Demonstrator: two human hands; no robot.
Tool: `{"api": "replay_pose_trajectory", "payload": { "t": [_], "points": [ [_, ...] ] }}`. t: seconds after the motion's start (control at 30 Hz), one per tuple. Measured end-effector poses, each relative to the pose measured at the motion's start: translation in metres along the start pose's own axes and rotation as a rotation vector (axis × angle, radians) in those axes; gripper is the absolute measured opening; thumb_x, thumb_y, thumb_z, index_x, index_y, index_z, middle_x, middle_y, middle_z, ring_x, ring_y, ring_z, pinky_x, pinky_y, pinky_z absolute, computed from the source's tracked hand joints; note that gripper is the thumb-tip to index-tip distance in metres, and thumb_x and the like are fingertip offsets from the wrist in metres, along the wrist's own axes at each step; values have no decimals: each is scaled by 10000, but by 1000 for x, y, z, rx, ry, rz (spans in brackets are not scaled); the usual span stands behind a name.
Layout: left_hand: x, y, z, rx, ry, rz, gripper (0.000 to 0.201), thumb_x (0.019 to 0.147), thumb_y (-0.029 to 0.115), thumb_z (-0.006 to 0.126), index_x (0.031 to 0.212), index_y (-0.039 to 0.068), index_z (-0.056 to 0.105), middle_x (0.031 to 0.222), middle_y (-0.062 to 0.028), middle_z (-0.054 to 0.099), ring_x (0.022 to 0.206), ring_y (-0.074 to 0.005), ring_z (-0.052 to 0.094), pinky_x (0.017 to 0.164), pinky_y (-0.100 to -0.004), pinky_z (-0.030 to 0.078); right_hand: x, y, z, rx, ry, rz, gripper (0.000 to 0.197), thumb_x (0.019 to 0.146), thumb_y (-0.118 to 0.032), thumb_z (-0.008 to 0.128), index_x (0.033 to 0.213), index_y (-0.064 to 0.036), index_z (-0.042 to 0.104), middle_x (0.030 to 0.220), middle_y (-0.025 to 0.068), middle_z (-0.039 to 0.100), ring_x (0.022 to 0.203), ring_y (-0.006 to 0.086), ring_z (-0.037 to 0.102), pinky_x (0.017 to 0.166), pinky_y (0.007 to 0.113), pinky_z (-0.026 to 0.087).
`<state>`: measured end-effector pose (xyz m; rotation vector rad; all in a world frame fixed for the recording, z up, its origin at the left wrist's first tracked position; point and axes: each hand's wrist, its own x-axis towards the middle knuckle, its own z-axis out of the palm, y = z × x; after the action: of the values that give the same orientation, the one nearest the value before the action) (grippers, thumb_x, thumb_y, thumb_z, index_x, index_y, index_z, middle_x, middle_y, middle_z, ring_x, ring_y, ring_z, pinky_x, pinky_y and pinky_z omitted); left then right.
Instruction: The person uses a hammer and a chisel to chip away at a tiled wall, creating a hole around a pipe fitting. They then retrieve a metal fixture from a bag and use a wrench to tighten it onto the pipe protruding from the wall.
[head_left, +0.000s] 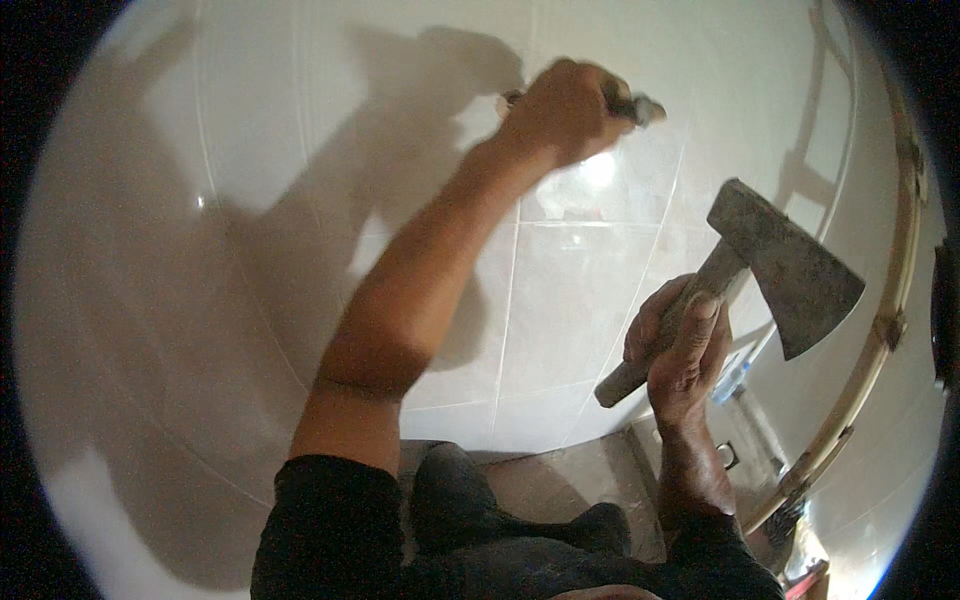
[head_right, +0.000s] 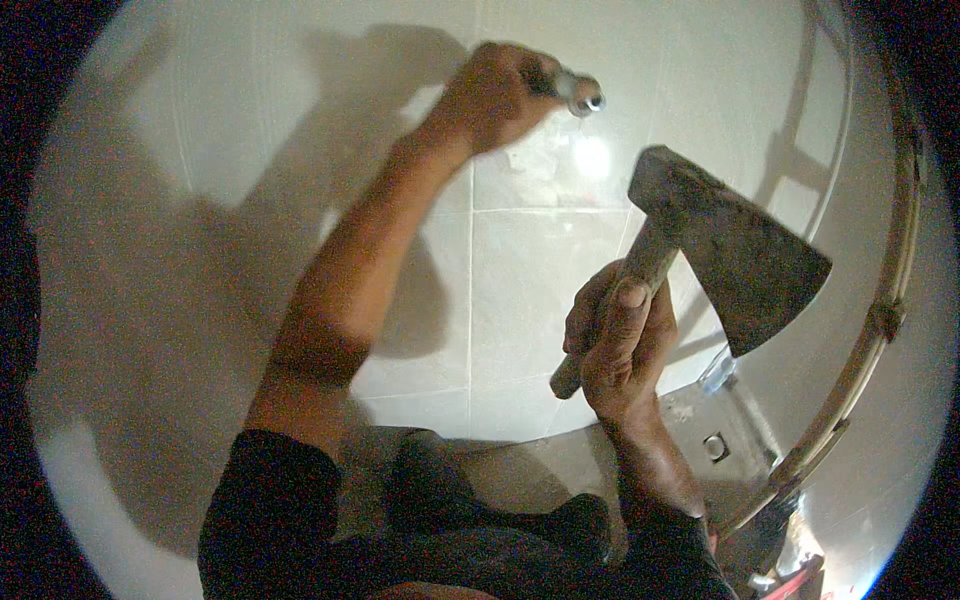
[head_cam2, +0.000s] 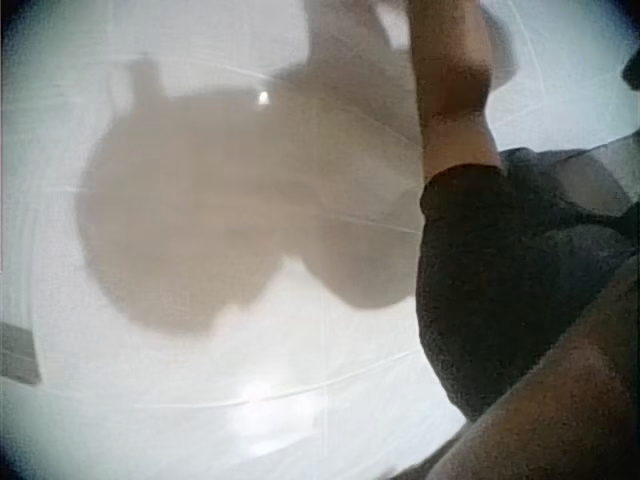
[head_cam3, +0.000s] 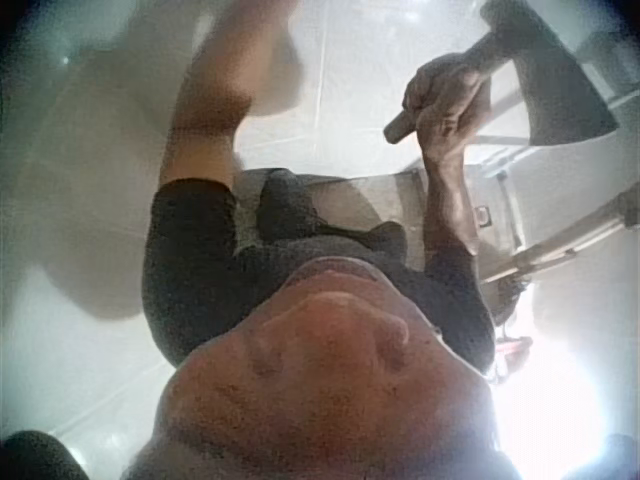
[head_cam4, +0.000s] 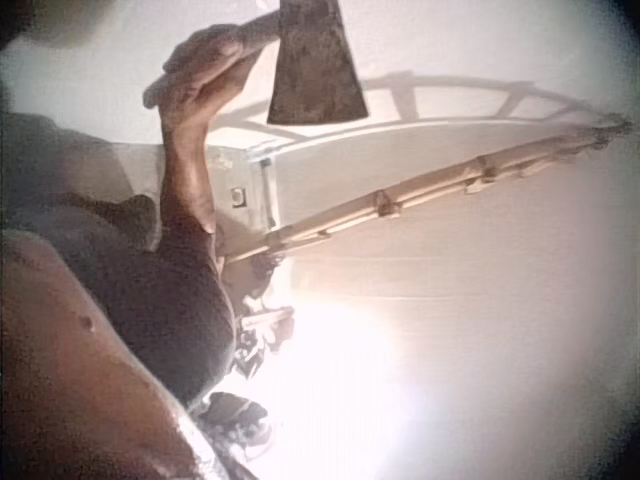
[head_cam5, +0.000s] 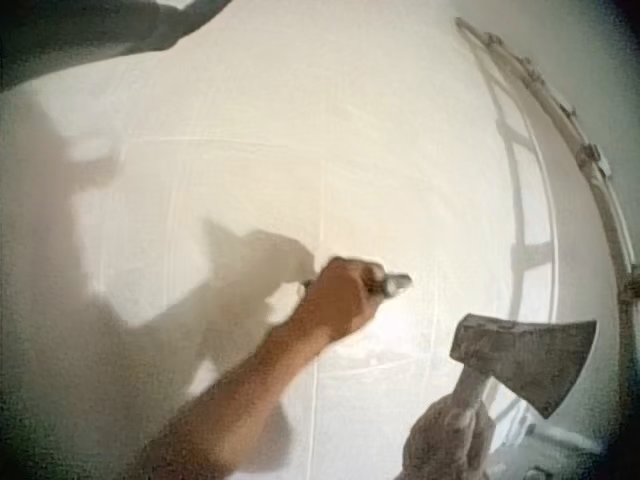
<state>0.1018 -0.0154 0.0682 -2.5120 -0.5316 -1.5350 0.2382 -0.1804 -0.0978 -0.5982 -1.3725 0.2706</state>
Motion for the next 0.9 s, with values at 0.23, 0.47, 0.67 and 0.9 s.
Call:
{"api": "replay_pose_trajectory", "payload": {
  "t": [0.23,0.47,0.67,0.9],
  "points": [
    [-19,31,-55,-280,136,112,419,951,410,726,713,137,513,607,19,496,513,-99,438,484,-271,416,-34,-1,-11,23,45,135,449,1105,-459,357,1078,-24,462,637,30,488,464,96,451,410,259,370],
    [-4,50,-57,-386,67,-317,521,962,526,694,699,201,382,552,62,408,496,-50,366,446,-250,357,-24,2,-20,-10,-16,302,509,1095,-501,387,1070,-6,504,609,14,477,469,98,449,431,268,358],
    [4,29,-54,-326,-13,-298,517,976,514,679,699,184,394,553,59,405,503,-60,381,444,-267,333,-10,-8,-22,-62,-59,308,529,1089,-510,394,1091,7,506,621,16,485,455,90,449,402,266,355],
    [12,39,-47,-152,-5,-344,547,982,517,667,657,155,418,553,53,407,519,-74,369,477,-303,333,13,-14,-27,-114,-121,153,563,1083,-526,392,1163,19,507,668,24,517,435,79,470,345,253,383]
  ]
}}
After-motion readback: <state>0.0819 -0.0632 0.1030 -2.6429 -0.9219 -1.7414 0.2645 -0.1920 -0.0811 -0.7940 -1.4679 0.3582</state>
